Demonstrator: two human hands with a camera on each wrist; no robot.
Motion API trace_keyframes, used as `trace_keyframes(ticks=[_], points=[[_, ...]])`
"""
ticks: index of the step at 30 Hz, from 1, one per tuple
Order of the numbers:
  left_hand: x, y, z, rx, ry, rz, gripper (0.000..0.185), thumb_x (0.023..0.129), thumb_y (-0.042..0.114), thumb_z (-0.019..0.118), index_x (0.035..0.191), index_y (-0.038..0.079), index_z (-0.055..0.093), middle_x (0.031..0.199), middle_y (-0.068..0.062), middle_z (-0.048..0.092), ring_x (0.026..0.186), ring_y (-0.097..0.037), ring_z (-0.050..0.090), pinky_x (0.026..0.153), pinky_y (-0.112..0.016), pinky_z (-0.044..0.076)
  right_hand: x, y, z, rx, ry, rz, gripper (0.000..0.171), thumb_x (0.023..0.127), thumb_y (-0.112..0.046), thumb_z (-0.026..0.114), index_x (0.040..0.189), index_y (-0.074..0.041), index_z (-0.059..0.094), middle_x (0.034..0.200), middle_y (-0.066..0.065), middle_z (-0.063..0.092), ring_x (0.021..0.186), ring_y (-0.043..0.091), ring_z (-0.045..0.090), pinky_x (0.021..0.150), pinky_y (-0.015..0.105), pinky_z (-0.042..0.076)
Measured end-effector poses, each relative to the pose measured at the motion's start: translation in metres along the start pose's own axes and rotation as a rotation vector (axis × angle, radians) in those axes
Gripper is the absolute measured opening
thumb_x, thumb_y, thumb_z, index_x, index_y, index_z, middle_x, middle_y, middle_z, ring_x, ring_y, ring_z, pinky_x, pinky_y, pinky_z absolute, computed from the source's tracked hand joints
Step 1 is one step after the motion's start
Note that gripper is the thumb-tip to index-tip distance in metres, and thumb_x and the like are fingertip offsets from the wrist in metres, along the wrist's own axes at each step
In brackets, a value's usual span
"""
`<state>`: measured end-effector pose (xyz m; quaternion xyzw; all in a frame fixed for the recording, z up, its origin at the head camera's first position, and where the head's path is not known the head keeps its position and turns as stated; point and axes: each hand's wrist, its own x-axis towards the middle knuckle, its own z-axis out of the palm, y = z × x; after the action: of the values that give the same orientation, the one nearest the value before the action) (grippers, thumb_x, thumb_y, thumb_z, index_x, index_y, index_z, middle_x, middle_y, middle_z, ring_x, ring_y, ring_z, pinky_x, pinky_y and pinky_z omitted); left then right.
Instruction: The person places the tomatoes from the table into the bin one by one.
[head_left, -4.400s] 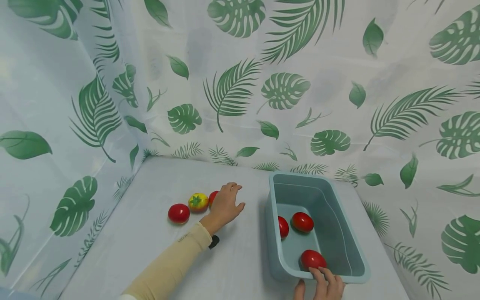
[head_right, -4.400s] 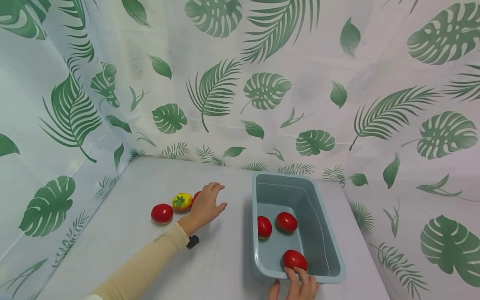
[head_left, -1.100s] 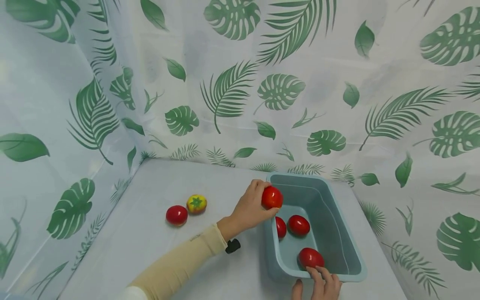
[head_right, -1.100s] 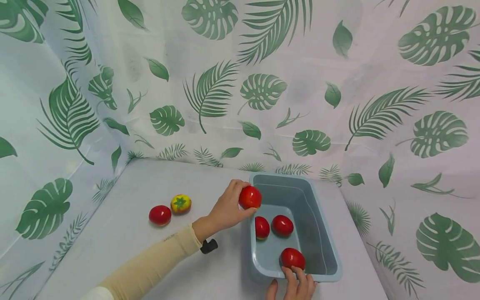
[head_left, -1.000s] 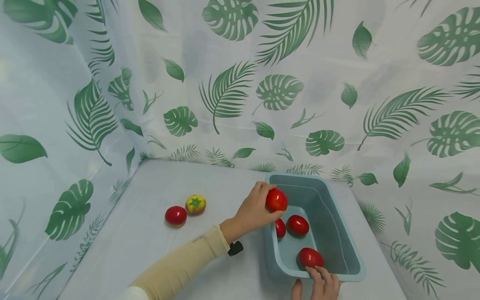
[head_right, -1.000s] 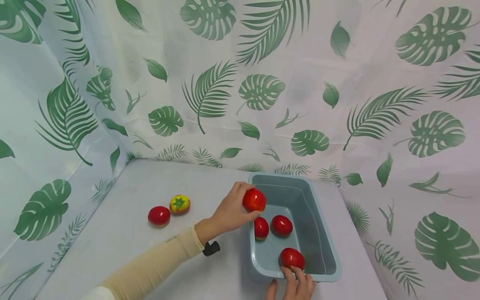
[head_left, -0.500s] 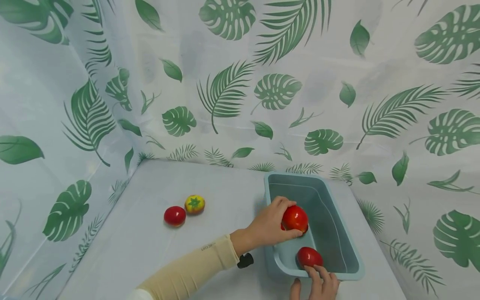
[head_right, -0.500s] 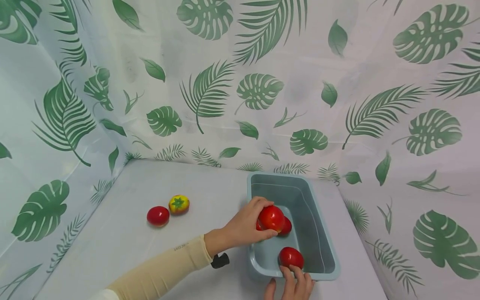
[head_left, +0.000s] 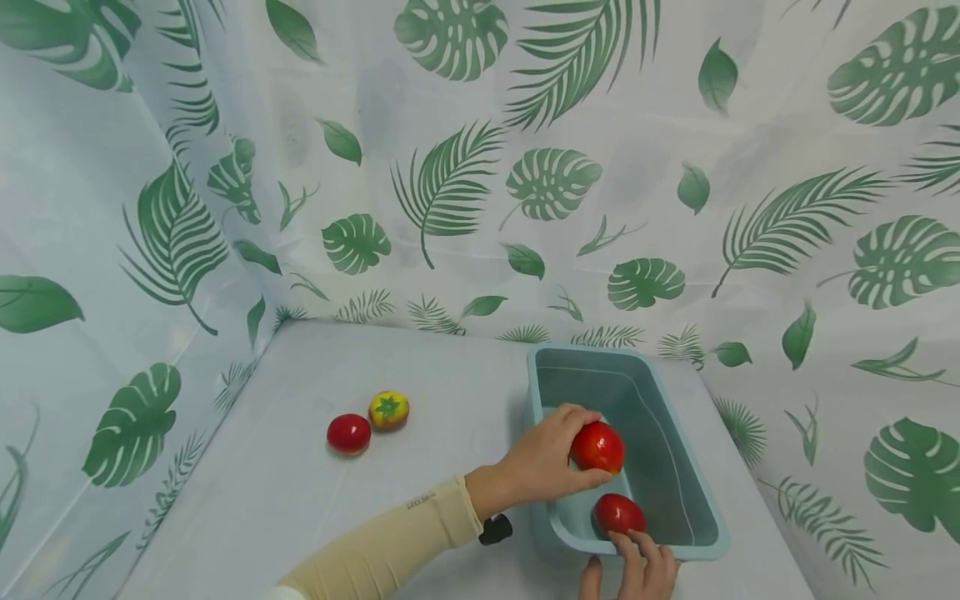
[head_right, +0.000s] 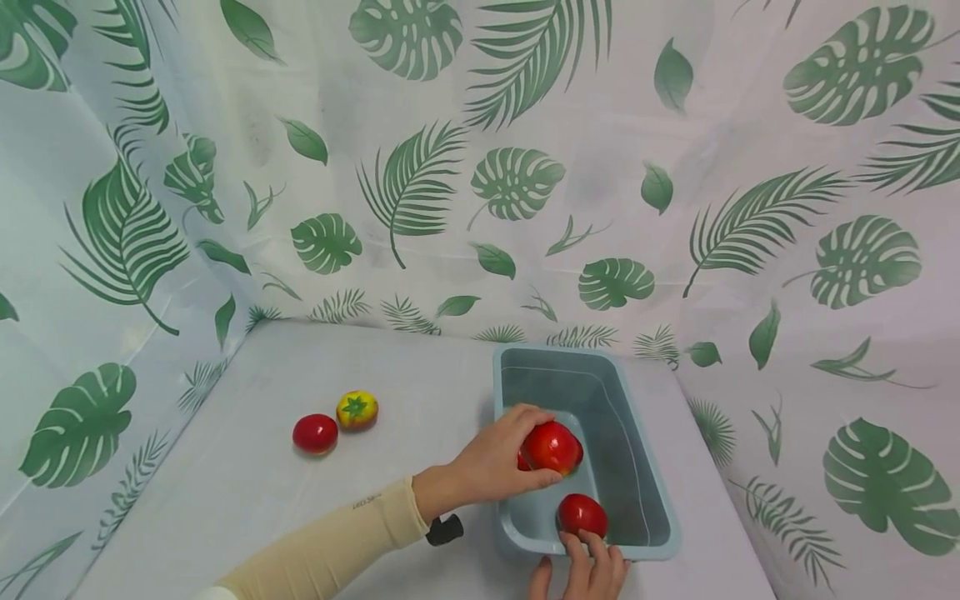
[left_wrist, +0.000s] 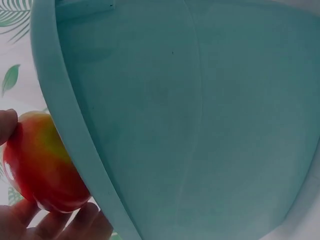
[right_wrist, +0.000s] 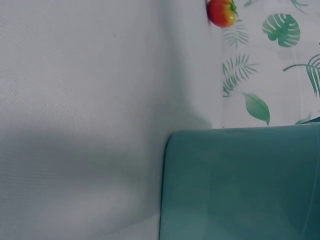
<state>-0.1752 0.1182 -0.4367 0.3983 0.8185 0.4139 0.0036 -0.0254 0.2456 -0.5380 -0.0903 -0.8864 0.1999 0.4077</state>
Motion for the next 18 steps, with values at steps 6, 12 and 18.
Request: trace_keyframes(ticks=[6, 12, 18], points=[[-0.001, 0.0, 0.0, 0.042, -0.014, 0.01, 0.07, 0.086, 0.047, 0.069, 0.143, 0.016, 0.042, 0.139, 0.003, 0.049, 0.119, -0.009, 0.05, 0.085, -0.012, 0.046, 0.0, 0.0, 0.0, 0.02, -0.008, -0.004, 0.054, 0.062, -0.008, 0.074, 0.113, 0.0, 0.062, 0.118, 0.02, 0.055, 0.105, 0.039, 0.04, 0.079, 0.047, 0.035], [-0.003, -0.004, -0.002, 0.033, -0.017, -0.007, 0.072, 0.086, 0.051, 0.067, 0.144, 0.017, 0.042, 0.142, 0.004, 0.049, 0.126, -0.01, 0.048, 0.094, -0.019, 0.047, 0.0, 0.0, 0.0, 0.023, -0.01, -0.014, 0.053, 0.063, -0.01, 0.072, 0.114, 0.001, 0.062, 0.118, 0.02, 0.054, 0.105, 0.04, 0.04, 0.079, 0.048, 0.034], [-0.006, -0.01, -0.003, 0.025, -0.007, -0.01, 0.07, 0.087, 0.051, 0.065, 0.144, 0.017, 0.042, 0.142, 0.005, 0.048, 0.126, -0.009, 0.046, 0.095, -0.021, 0.047, 0.001, -0.002, -0.002, 0.018, -0.016, -0.019, 0.056, 0.06, -0.009, 0.076, 0.113, 0.002, 0.062, 0.118, 0.021, 0.055, 0.104, 0.039, 0.041, 0.078, 0.046, 0.036]])
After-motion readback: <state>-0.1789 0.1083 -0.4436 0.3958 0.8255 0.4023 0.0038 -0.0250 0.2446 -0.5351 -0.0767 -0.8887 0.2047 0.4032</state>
